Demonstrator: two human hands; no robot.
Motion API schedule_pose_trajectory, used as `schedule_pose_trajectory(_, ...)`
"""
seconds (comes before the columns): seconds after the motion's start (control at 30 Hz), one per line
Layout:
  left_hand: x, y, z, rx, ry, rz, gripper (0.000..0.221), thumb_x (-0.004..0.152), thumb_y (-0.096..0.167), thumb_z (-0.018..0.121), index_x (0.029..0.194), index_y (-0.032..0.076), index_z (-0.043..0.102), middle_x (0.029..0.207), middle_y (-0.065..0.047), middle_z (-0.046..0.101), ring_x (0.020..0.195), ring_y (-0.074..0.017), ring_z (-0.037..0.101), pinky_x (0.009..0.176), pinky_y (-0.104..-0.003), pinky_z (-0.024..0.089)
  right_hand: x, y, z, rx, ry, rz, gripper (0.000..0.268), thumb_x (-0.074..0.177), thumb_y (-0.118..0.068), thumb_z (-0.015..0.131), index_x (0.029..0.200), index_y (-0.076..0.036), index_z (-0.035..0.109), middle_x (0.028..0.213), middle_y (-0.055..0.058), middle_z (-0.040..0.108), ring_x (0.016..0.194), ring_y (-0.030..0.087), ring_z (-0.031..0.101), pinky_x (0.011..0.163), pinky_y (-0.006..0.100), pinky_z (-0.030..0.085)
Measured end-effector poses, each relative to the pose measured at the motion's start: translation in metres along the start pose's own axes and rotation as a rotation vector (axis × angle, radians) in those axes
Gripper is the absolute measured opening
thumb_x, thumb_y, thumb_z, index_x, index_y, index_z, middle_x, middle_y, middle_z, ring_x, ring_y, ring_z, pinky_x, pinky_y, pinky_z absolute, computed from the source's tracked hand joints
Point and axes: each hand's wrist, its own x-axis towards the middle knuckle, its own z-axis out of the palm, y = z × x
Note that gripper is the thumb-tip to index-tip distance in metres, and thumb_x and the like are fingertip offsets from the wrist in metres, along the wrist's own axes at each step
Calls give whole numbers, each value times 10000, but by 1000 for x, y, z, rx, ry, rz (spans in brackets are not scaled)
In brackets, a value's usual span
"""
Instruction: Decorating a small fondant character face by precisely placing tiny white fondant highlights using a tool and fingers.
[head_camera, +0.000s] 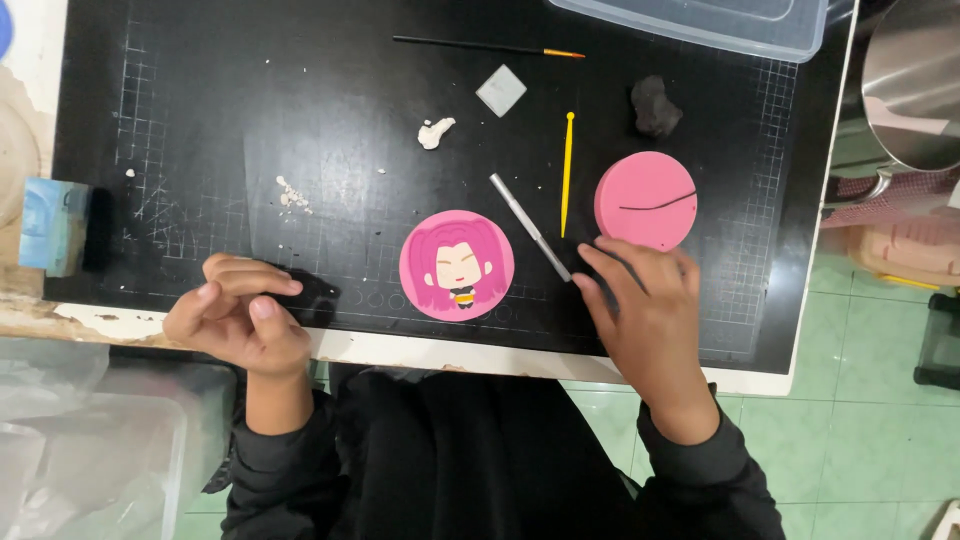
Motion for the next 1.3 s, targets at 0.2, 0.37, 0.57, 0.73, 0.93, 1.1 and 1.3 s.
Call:
schedule_pose_trajectory(0.2,-17,-22,-15,-30,-53,77,292,1074,182,493,1285,43,344,657,-105,648,654,-280,554,719,-387,399,11,0,46,-246,-54,-70,243,1006,-433,683,1145,-246,752,914,-71,686,830,123,681,713,303,441)
schedule_pose_trajectory(0.37,-16,-20,-15,-24,-50,81,287,1077,186,489,1281,40,349,656,-104,654,647,-275,558,721,-385,396,26,7,48,-168,-108,-84,146,973,-306,737,1037,-175,747,788,-60,631,689,132,672,641,259,513)
schedule_pose_trajectory(0.57,-17,-20,-18,-18,-53,68,292,1077,192,492,1283,47,344,643,-94,644,628,-274,560,747,-394,385,37,11,5,249,-161,90,150,915,-116,788,1007,-68,680,734,37,650,607,219,676,610,314,556)
schedule_pose_trajectory(0.73,0,3,0,-17,37,-27,238,1072,188,489,1295,174,407,596,-79,521,493,-213,480,658,-335,382,2,28,-39,768,-177,572,324,887,143,634,1119,-32,488,961,105,648,777,198,694,701,256,591)
schedule_pose_trajectory(0.93,-3,-1,-2,0,-17,-3,251,1069,123,457,1301,169,373,593,-102,504,461,-224,460,663,-336,353,-47,57,24,998,471,316,259,942,-50,710,913,-100,458,893,69,480,825,190,638,831,367,689)
schedule_pose_trajectory(1.1,-4,2,-5,112,-55,-22,231,1062,92,419,1260,148,314,582,-140,495,448,-263,418,713,-386,342,-52,48,43,361,334,328,255,1027,-321,623,986,-75,575,1016,102,695,975,281,690,968,434,562)
schedule_pose_trajectory(1.3,-9,-1,-11,177,-69,-30,238,1066,93,416,1286,132,334,564,-137,464,459,-261,414,652,-377,326,-35,59,33,358,290,77,142,1007,-111,633,1042,12,694,1077,202,662,1044,357,687,936,405,525)
